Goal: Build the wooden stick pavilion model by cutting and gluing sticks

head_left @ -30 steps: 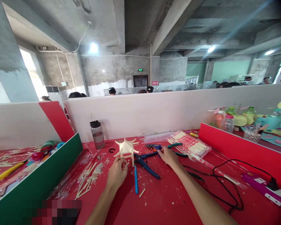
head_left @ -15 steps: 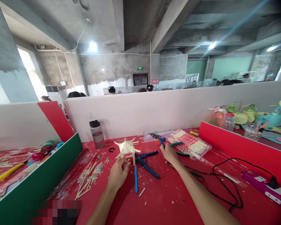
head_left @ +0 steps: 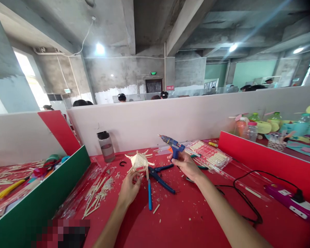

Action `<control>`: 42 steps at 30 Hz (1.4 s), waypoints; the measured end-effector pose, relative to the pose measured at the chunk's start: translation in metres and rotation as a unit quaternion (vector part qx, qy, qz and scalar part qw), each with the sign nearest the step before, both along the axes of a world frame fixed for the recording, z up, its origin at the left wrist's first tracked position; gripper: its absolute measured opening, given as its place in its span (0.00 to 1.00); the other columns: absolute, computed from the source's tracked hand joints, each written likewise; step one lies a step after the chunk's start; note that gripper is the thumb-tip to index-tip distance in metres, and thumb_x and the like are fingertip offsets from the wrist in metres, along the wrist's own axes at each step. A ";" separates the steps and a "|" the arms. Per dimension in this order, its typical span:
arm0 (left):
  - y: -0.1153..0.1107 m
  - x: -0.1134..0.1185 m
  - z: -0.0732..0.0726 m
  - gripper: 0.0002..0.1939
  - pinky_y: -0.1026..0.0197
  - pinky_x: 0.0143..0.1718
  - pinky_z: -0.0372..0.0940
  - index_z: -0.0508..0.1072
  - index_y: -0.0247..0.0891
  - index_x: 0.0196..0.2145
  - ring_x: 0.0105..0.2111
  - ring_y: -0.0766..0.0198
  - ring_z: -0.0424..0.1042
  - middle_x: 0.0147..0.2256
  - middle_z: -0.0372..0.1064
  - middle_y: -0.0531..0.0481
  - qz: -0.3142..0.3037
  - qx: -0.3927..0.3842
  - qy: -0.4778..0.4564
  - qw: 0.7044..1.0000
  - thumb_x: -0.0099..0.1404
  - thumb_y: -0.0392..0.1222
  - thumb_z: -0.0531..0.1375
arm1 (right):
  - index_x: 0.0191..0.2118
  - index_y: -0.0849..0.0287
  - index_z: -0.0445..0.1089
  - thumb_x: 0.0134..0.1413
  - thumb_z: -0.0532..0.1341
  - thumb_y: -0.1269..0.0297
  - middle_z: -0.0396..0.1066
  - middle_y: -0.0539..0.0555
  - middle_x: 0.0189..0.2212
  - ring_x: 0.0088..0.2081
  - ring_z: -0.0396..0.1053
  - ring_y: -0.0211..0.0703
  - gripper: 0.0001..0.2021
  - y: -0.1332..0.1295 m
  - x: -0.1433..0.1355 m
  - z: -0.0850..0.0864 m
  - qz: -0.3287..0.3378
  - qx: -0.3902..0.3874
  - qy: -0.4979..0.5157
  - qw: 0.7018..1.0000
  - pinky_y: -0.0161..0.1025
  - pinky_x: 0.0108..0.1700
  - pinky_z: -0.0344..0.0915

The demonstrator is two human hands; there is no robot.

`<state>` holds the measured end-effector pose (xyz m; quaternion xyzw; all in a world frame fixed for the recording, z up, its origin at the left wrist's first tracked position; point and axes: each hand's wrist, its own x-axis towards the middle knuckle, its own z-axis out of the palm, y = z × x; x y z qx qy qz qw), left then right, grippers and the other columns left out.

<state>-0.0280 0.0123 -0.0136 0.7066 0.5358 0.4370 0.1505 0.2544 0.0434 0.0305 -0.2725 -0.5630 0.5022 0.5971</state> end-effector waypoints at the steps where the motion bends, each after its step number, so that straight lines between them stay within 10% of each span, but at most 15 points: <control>1: 0.000 0.000 0.000 0.14 0.62 0.31 0.60 0.76 0.37 0.32 0.29 0.62 0.65 0.30 0.65 0.50 0.003 0.002 0.005 1.000 0.65 0.48 0.56 | 0.34 0.56 0.74 0.41 0.75 0.59 0.76 0.52 0.35 0.42 0.74 0.48 0.15 -0.003 -0.002 0.000 0.020 -0.008 -0.004 1.000 0.48 0.51 0.68; 15: 0.001 0.001 0.000 0.13 0.63 0.33 0.62 0.75 0.38 0.33 0.29 0.63 0.69 0.35 0.71 0.47 0.054 -0.015 0.012 0.998 0.65 0.47 0.54 | 0.37 0.57 0.71 0.51 0.71 0.54 0.64 0.47 0.28 0.31 0.68 0.39 0.15 -0.023 -0.026 -0.002 0.186 -0.023 -0.051 0.981 0.45 0.39 0.73; 27: 0.000 0.000 0.001 0.13 0.62 0.33 0.65 0.75 0.39 0.33 0.31 0.61 0.72 0.37 0.73 0.46 0.068 -0.012 0.014 0.998 0.65 0.47 0.54 | 0.35 0.58 0.68 0.60 0.61 0.42 0.58 0.45 0.21 0.22 0.59 0.35 0.20 -0.018 -0.036 -0.005 0.089 0.025 -0.045 0.995 0.37 0.28 0.62; 42: 0.007 -0.006 0.000 0.11 0.62 0.31 0.62 0.71 0.39 0.31 0.29 0.61 0.68 0.31 0.69 0.49 0.087 0.028 0.018 0.996 0.65 0.45 0.53 | 0.40 0.56 0.75 0.63 0.56 0.41 0.72 0.51 0.27 0.29 0.69 0.43 0.23 -0.019 -0.037 -0.024 -0.015 0.072 -0.297 0.952 0.39 0.33 0.64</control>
